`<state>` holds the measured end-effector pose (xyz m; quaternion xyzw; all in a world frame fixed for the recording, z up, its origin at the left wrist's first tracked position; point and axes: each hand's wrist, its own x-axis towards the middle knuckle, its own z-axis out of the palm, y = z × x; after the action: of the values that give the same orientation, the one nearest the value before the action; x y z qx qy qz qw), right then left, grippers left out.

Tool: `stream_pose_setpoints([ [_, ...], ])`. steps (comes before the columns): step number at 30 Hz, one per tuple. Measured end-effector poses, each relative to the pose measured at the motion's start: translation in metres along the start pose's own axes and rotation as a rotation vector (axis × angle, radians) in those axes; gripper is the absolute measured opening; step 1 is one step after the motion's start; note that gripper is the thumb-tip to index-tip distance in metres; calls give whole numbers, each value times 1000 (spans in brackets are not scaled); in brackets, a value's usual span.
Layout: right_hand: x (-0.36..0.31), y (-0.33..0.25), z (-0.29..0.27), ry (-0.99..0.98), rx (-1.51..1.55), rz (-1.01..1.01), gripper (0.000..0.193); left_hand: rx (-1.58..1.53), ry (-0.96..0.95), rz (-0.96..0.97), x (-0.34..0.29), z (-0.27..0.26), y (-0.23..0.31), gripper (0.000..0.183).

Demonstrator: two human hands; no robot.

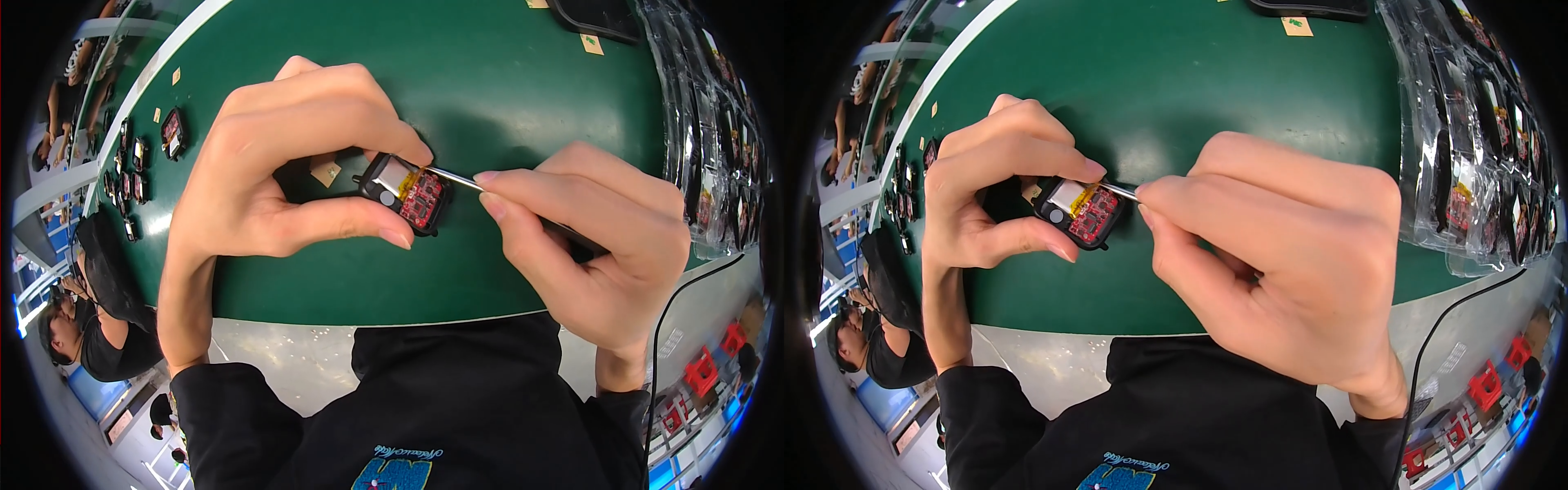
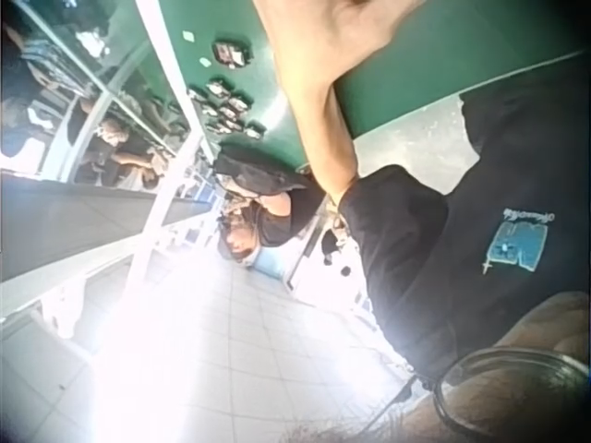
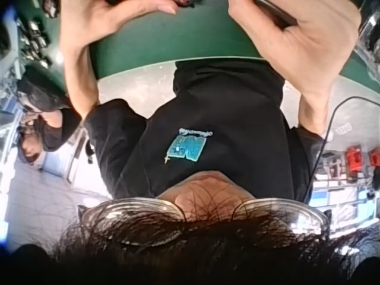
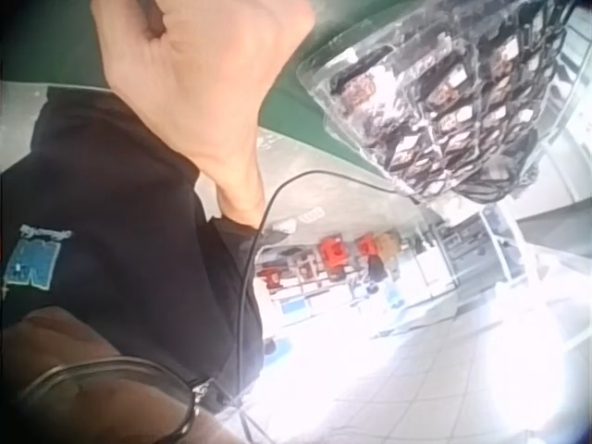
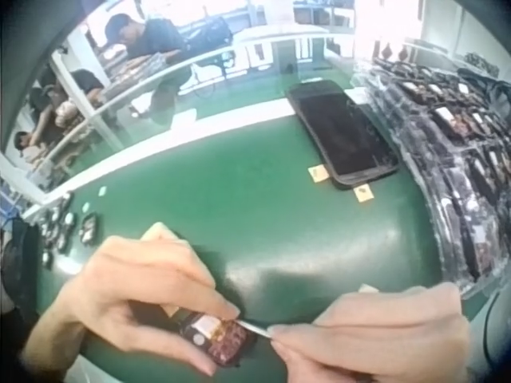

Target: Manually assemble internal components of small electronic devices, likely smartwatches, using tweezers.

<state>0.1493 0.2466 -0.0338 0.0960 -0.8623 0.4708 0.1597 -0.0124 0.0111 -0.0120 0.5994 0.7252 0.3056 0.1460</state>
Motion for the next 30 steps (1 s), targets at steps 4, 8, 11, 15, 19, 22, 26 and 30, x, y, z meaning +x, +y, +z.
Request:
stream_pose_setpoints([
  [4, 0, -4, 0, 32, 2, 26, 23, 14, 11, 42, 1, -1, -2, 65],
  [8, -1, -4, 0, 39, 2, 22, 23, 4, 20, 34, 0, 0, -3, 65],
  [11, -1, -1, 1, 46, -7, -13, 23, -2, 25, 23, -1, 0, -2, 66],
  [15, -1, 0, 1, 28, -13, -38, 22, -3, 18, 4, -1, 1, 0, 66],
  [19, -2, -1, 2, 41, -6, -46, 21, 2, 19, 3, -2, 1, 1, 65],
  [22, -4, -1, 3, 59, 9, -18, 20, -2, 18, 12, -3, 3, -3, 66],
  [26, -9, -6, -7, 76, 2, 20, 21, 6, 44, 3, -5, 3, 4, 66],
  [30, -15, -12, -8, 123, 28, 60, 23, 31, 63, -75, -1, 3, 11, 62],
])
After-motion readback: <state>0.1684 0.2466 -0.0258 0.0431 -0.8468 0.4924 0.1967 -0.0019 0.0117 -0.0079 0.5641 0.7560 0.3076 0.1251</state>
